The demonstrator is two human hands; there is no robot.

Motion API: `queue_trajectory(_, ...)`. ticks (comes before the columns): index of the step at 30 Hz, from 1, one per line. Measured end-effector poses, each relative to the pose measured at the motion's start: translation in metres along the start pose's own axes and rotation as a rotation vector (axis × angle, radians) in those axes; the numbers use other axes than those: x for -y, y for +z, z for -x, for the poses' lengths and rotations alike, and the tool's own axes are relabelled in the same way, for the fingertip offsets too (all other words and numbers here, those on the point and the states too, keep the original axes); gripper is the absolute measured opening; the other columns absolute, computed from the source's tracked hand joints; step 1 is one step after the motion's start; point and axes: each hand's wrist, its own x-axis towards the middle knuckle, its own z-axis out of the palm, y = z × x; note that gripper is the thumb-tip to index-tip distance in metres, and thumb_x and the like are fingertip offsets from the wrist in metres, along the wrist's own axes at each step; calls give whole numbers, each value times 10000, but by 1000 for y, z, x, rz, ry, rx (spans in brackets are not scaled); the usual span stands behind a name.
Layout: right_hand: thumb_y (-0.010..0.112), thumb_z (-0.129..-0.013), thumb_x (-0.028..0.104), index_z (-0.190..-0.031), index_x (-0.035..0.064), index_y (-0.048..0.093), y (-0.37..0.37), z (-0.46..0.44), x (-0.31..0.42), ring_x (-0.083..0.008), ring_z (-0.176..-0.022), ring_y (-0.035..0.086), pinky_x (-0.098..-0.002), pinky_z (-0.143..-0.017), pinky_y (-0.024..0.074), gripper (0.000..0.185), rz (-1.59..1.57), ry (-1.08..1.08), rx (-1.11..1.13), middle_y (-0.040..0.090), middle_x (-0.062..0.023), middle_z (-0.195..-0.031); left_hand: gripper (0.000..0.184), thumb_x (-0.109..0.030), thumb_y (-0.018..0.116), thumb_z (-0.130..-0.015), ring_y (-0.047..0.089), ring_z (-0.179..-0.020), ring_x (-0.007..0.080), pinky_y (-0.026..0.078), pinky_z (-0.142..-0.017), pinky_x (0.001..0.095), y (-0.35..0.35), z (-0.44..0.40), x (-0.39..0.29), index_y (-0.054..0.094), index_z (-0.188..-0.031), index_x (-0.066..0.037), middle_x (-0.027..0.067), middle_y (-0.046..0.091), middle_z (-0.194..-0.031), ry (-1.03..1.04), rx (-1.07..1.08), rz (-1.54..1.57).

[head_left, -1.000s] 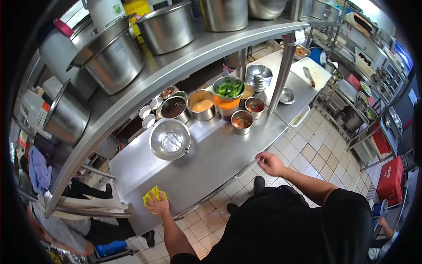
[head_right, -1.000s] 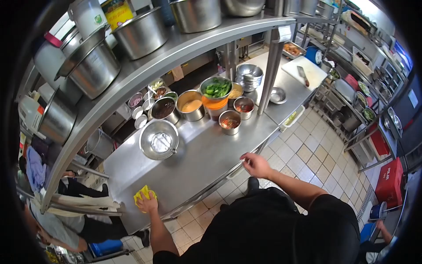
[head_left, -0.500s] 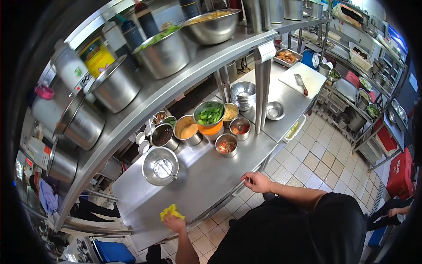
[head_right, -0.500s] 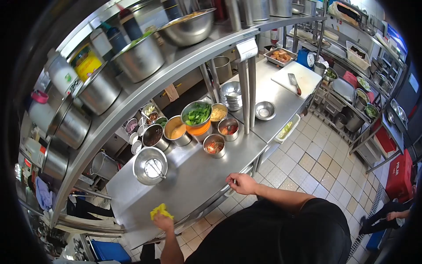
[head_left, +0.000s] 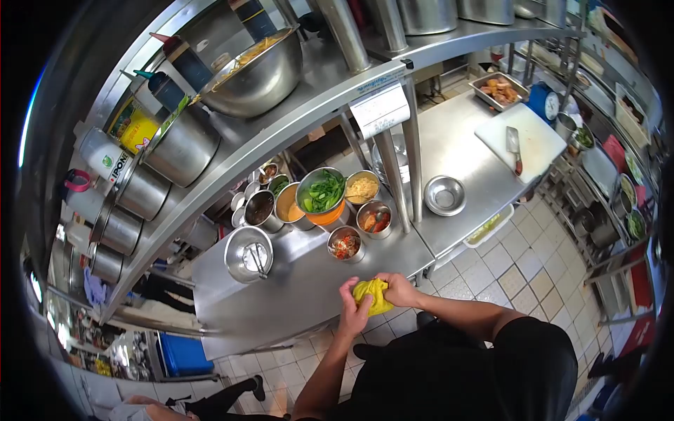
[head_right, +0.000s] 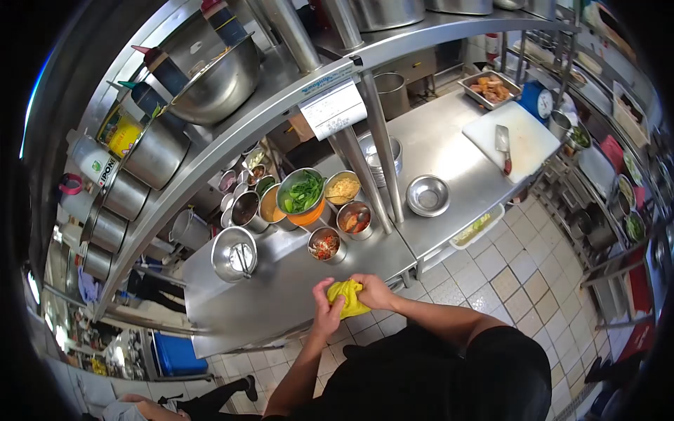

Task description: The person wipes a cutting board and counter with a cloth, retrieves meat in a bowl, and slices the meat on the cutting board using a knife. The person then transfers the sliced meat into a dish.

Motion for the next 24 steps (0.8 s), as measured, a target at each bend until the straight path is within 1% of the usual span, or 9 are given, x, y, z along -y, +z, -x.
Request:
queue_trajectory(4, 569, -688, -95, -814, 78, 532, 10, -23, -12, -72, -682, 522, -212, -595, 418, 216, -360, 70, 39, 525, 40, -733, 482, -87, 686, -718, 454, -1128, 335, 359, -976, 399, -2, -4, -75, 513, -1166, -44, 188, 426, -1233, 177, 28, -529)
queue_trajectory(7, 605, -734, -66, -828, 81, 551, 10, -25, 29, -78, -758, 531, -202, -661, 415, 182, -790, 194, 331, 550, 29, -804, 412, -40, 669, -686, 480, -1097, 322, 380, -960, 381, -26, 0, -65, 569, -1085, -51, 179, 437, -1230, 134, -29, -464)
queue_trajectory(8, 604, -836, 115, -866, 93, 567, 2, -23, 35, -105, -818, 549, -236, -742, 425, 53, -1000, 313, 491, 568, 19, -856, 391, 13, 643, -655, 498, -1066, 316, 395, -945, 377, -32, 1, -69, 587, -1038, -41, 177, 447, -1214, 200, -98, -501)
queue_trajectory(11, 526, -894, 291, -941, 107, 585, -3, -32, 38, -147, -838, 575, -296, -773, 442, 199, -1393, 635, 419, 601, -10, -891, 381, -24, 638, -662, 497, -1055, 326, 397, -939, 387, -35, 6, -93, 582, -1037, -50, 186, 444, -1211, 279, -310, -498)
queue_trajectory(12, 471, -909, 379, -986, 140, 565, 6, -42, 9, -173, -862, 591, -326, -767, 456, 268, -1248, 650, 418, 617, -19, -937, 407, -86, 627, -688, 476, -1086, 368, 376, -965, 418, -32, 9, -100, 568, -1089, -49, 208, 434, -1226, 289, -302, -519)
queue_trajectory(15, 435, -919, 377, -997, 140, 574, 45, -36, 26, -196, -912, 594, -355, -840, 460, 285, -1462, 607, 511, 623, -39, -981, 465, -63, 613, -685, 451, -1113, 385, 361, -978, 457, -7, 7, -86, 560, -1147, -49, 211, 439, -1231, 237, -25, -770)
queue_trajectory(16, 372, -939, 356, -1018, 141, 572, 66, -39, 3, -217, -946, 587, -376, -890, 448, 305, -1733, 571, 651, 618, -42, -1002, 486, -117, 598, -723, 444, -1122, 381, 347, -982, 476, 5, 11, -74, 528, -1200, -50, 213, 435, -1231, 296, -147, -876)
queue_trajectory(21, 353, -940, 439, -1048, 138, 563, 71, -48, 37, -221, -967, 578, -379, -887, 444, 383, -1353, 646, 464, 603, -50, -1055, 441, -48, 522, -741, 439, -1130, 417, 347, -989, 456, -35, 18, -45, 525, -1181, -20, 243, 439, -1219, 221, -227, -676)
queue_trajectory(24, 402, -897, 567, -1012, 136, 586, 82, -59, 34, -226, -905, 589, -380, -830, 464, 483, -1357, 739, 466, 621, -66, -993, 429, -94, 536, -751, 459, -1090, 422, 378, -948, 484, -45, 26, -42, 529, -1179, -64, 233, 421, -1227, 400, -227, -708)
